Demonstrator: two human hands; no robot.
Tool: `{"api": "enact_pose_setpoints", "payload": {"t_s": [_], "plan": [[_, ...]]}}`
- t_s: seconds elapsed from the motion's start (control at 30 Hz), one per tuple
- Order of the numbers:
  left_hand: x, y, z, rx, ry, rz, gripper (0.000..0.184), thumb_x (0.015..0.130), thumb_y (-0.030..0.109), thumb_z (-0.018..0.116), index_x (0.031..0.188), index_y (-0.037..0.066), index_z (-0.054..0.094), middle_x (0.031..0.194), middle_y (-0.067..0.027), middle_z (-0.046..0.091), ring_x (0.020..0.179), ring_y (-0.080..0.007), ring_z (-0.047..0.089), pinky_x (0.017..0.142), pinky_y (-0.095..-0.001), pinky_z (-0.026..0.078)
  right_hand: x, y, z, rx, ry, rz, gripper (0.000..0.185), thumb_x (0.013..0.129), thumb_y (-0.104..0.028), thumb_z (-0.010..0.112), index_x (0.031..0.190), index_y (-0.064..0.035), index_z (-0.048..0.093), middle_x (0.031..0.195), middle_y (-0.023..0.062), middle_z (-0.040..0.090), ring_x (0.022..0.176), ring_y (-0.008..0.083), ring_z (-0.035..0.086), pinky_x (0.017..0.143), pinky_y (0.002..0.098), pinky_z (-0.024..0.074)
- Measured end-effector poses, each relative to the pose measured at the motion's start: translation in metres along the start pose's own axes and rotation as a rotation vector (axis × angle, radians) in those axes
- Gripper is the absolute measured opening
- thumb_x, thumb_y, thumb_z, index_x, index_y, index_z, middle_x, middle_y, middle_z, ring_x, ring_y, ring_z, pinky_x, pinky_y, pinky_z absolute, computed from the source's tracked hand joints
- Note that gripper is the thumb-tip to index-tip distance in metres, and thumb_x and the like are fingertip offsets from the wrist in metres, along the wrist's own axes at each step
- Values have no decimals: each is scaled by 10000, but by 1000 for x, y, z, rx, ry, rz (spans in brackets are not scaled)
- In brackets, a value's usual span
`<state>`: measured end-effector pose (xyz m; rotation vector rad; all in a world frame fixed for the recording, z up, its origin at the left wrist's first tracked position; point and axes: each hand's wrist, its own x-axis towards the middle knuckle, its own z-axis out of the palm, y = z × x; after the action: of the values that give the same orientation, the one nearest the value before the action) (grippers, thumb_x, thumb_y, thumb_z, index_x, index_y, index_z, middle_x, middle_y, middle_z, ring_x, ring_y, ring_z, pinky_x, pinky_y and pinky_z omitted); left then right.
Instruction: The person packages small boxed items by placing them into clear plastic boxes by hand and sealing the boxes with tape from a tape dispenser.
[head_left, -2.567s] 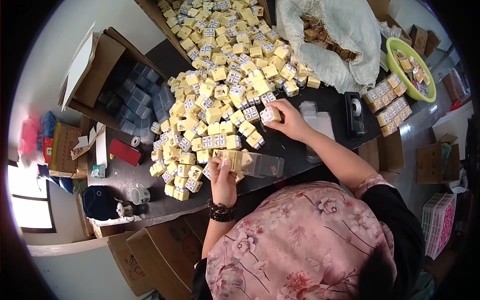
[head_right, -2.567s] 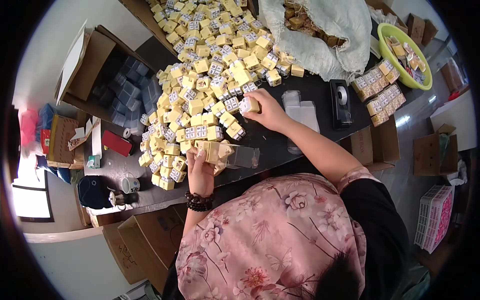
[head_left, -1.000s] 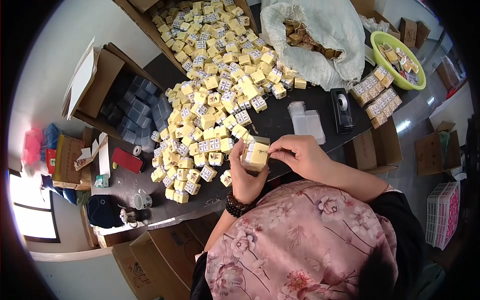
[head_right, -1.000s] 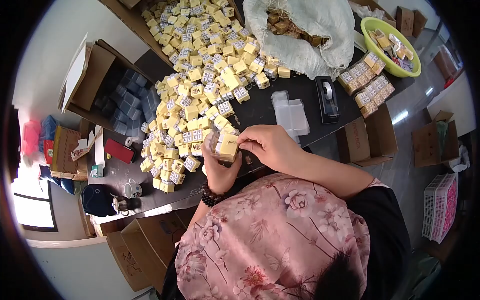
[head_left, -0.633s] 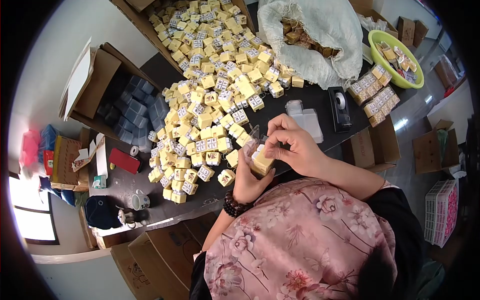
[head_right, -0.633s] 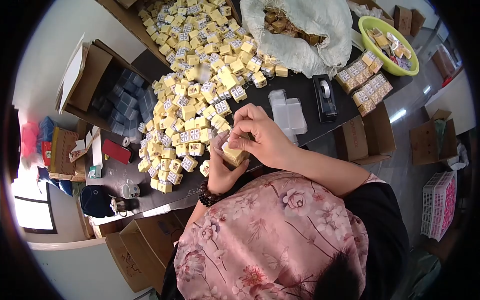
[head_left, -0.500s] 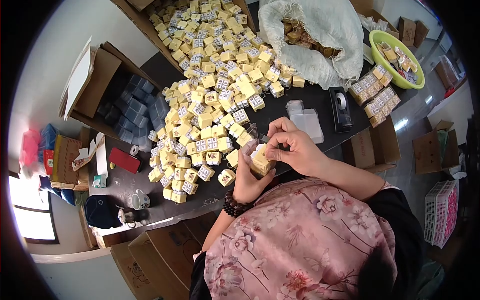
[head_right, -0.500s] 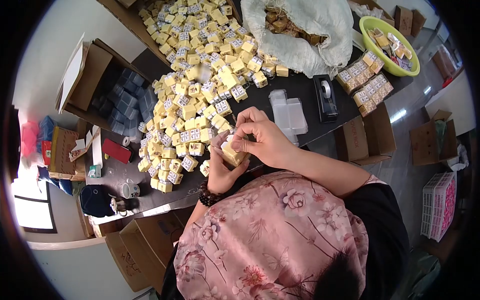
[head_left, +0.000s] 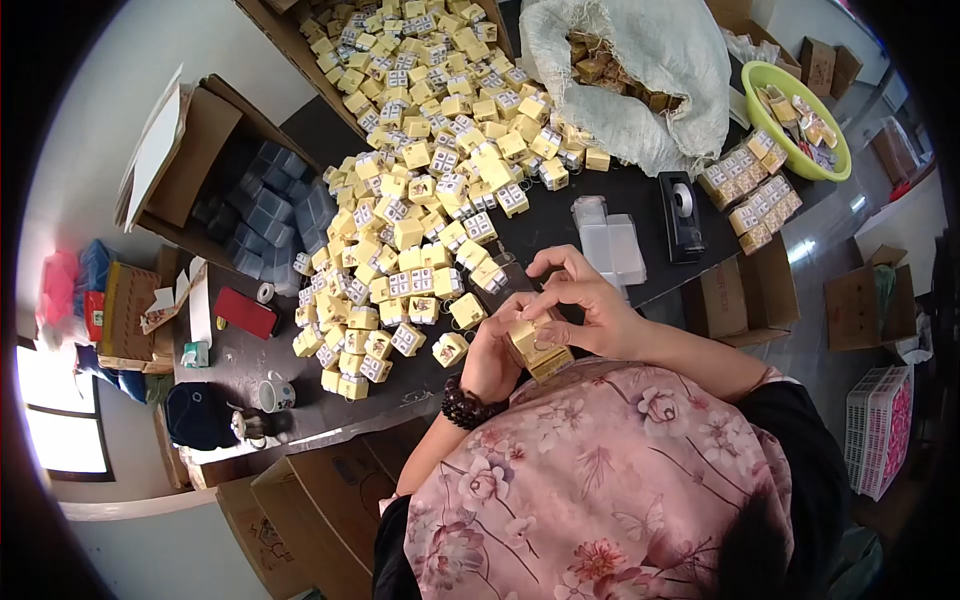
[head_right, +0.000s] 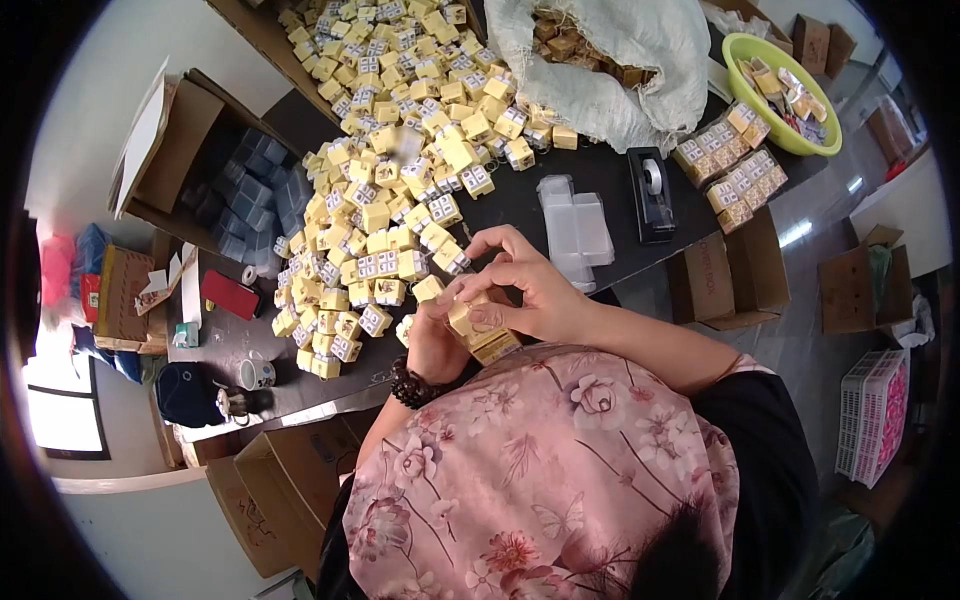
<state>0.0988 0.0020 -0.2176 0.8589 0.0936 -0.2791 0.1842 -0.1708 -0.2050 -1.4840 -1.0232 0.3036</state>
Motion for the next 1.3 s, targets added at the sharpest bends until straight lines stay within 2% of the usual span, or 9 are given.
{"api": "enact_pose_setpoints", "payload": {"t_s": [0.1, 0.2, 0.27, 0.5, 0.8, 0.9, 1.03, 1.2, 1.3], "plan": [[6, -9, -16, -118, -155, -66, 518, 940, 410, 362, 1292, 43, 466, 1216, -101, 560, 1145, -203, 550, 939, -354, 455, 0, 2, 6, -64, 101, -144, 225, 857, -183, 714, 1011, -31, 652, 1164, 145, 582, 1108, 222, 540, 944, 333, 405], [5, -11, -13, -138, -57, -200, 561, 925, 426, 430, 1339, 48, 407, 1254, -100, 535, 1150, -205, 546, 940, -364, 463, -2, 2, 7, 291, 20, 196, 172, 878, -164, 686, 933, -12, 628, 1150, 163, 602, 1104, 253, 575, 945, 353, 427], [-3, -7, 0, -158, -57, -89, 622, 904, 385, 521, 1392, 56, 320, 1316, -101, 491, 1170, -208, 532, 953, -367, 461, -2, 11, 8, 80, 214, -35, 152, 890, -138, 674, 923, -1, 617, 1062, 112, 632, 940, 197, 653, 857, 288, 488], [6, -7, -2, 108, -115, -68, 588, 853, 4, 590, 1361, 21, 294, 1221, -69, 487, 1122, -159, 517, 962, -322, 434, -5, 5, -8, 184, 98, -10, 166, 897, -122, 662, 921, 8, 562, 1042, 113, 661, 983, 179, 647, 856, 282, 491], [27, -9, 16, 439, -166, -64, 591, 853, 55, 614, 1350, -9, 302, 1187, -59, 492, 1101, -118, 490, 954, -291, 412, -25, 8, -32, 271, 193, 142, 142, 905, -80, 639, 1005, 12, 682, 948, 68, 695, 912, 114, 645, 771, 253, 516], [36, -10, 17, 496, -222, -141, 602, 848, 58, 620, 1353, -16, 302, 1185, -62, 494, 1097, -116, 489, 954, -295, 410, -35, 7, -49, 452, 132, 377, 170, 912, -5, 596, 1063, 38, 659, 1083, 130, 677, 1063, 182, 631, 906, 278, 505], [52, -16, 26, 381, -239, -205, 601, 847, 40, 613, 1360, -4, 303, 1180, -61, 497, 1108, -129, 490, 967, -296, 398, -50, 4, -64, 74, 49, 102, 239, 923, -60, 591, 1148, 3, 644, 1164, 139, 646, 1119, 221, 609, 957, 321, 482], [88, -39, 49, 127, -114, -370, 500, 992, 350, 432, 1380, 42, 365, 1266, -74, 529, 1114, -169, 540, 950, -326, 437, -80, 13, -82, -332, 100, -163, 294, 924, -119, 594, 1210, -53, 613, 1228, 140, 586, 1162, 289, 556, 941, 338, 464], [134, -53, 53, 295, -194, -391, 488, 973, 357, 402, 1347, 47, 453, 1165, -76, 587, 1021, -183, 586, 908, -338, 470, -105, 30, -108, -452, 706, 179, 220, 892, -62, 619, 1109, -49, 648, 1073, 96, 554, 906, 202, 584, 762, 291, 468]]}}
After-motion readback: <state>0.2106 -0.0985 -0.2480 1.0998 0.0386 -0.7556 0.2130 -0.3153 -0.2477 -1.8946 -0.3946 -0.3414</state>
